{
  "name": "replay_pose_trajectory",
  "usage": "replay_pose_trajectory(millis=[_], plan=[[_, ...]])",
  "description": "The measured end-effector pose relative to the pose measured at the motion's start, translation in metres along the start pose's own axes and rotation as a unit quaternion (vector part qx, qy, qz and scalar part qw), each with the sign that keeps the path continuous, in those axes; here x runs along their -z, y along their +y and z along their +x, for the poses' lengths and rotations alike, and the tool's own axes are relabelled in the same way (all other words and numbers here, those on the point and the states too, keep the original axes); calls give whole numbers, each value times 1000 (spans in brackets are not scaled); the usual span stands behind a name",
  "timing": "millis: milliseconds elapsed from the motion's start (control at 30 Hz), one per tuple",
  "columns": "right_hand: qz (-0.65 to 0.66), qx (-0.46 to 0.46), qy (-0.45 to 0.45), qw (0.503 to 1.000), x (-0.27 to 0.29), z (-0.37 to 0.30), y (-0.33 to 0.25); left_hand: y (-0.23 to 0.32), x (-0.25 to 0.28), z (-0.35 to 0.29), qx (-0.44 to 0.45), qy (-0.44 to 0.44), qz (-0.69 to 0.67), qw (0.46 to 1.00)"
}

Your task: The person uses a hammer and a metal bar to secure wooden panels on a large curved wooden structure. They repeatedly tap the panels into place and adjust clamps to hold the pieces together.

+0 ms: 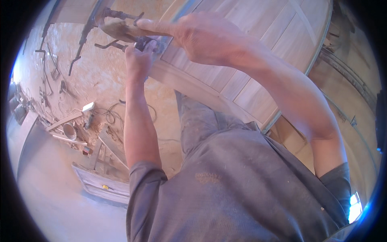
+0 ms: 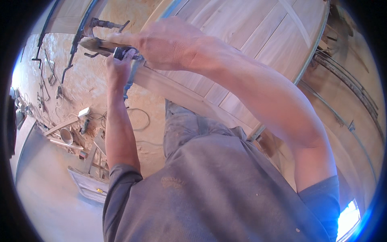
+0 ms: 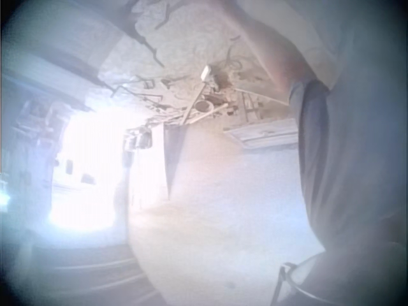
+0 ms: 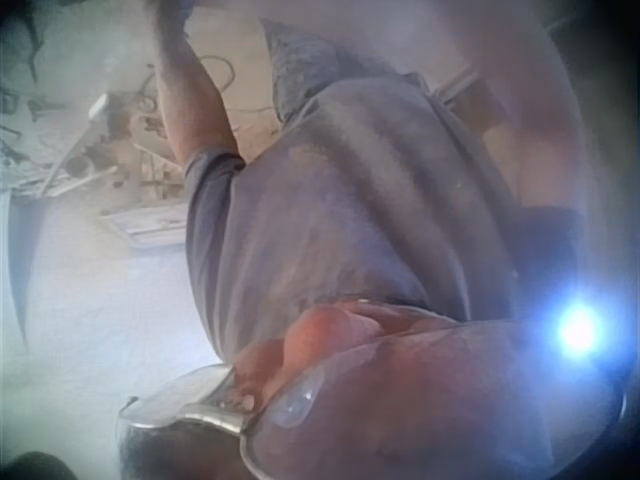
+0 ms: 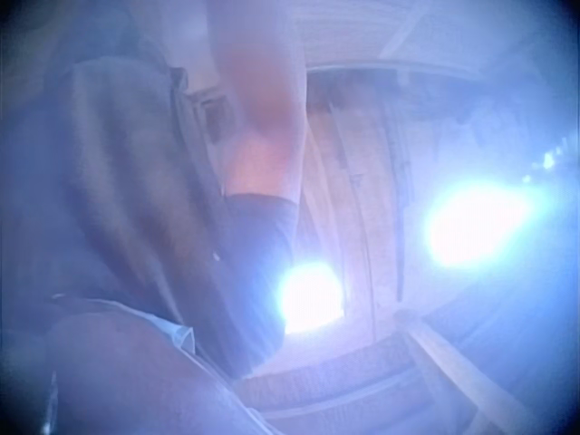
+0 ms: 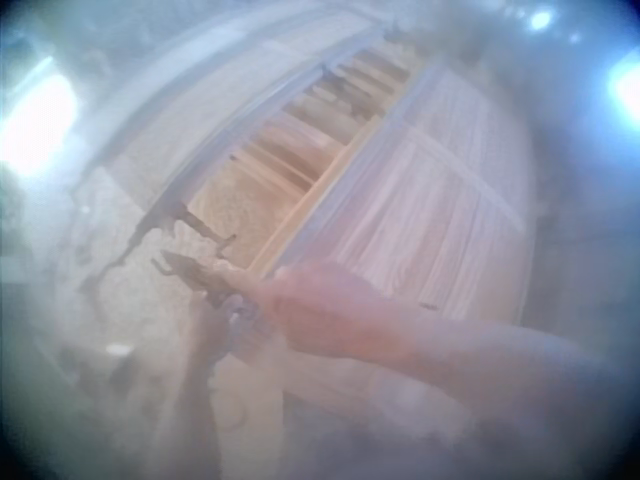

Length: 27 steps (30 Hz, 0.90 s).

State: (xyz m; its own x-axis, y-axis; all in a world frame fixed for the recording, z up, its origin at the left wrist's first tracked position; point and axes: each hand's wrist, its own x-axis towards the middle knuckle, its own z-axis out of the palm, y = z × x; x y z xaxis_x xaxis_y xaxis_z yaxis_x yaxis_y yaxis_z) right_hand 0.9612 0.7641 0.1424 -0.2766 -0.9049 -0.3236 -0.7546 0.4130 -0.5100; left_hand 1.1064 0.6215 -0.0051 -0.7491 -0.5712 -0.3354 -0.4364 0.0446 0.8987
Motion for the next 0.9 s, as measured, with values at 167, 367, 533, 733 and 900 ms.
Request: replay_pose_trajectory(millis=[167, 367, 533, 733, 900], plan=[[165, 100, 164, 967, -2, -5, -25, 7, 6, -5, 35, 22, 29, 999], [8, 13, 62, 998, -10, -17, -7, -13, -8, 9, -33, -12, -35, 999], [18, -18, 18, 1000, -25, -39, -21, -50, -1, 12, 28, -77, -205, 975], [67, -38, 132, 988, -45, -48, -31, -88, 11, 28, 3, -76, -257, 963], [122, -70, 110, 984, -56, -47, -27, -84, 18, 31, 57, -98, -291, 950]])
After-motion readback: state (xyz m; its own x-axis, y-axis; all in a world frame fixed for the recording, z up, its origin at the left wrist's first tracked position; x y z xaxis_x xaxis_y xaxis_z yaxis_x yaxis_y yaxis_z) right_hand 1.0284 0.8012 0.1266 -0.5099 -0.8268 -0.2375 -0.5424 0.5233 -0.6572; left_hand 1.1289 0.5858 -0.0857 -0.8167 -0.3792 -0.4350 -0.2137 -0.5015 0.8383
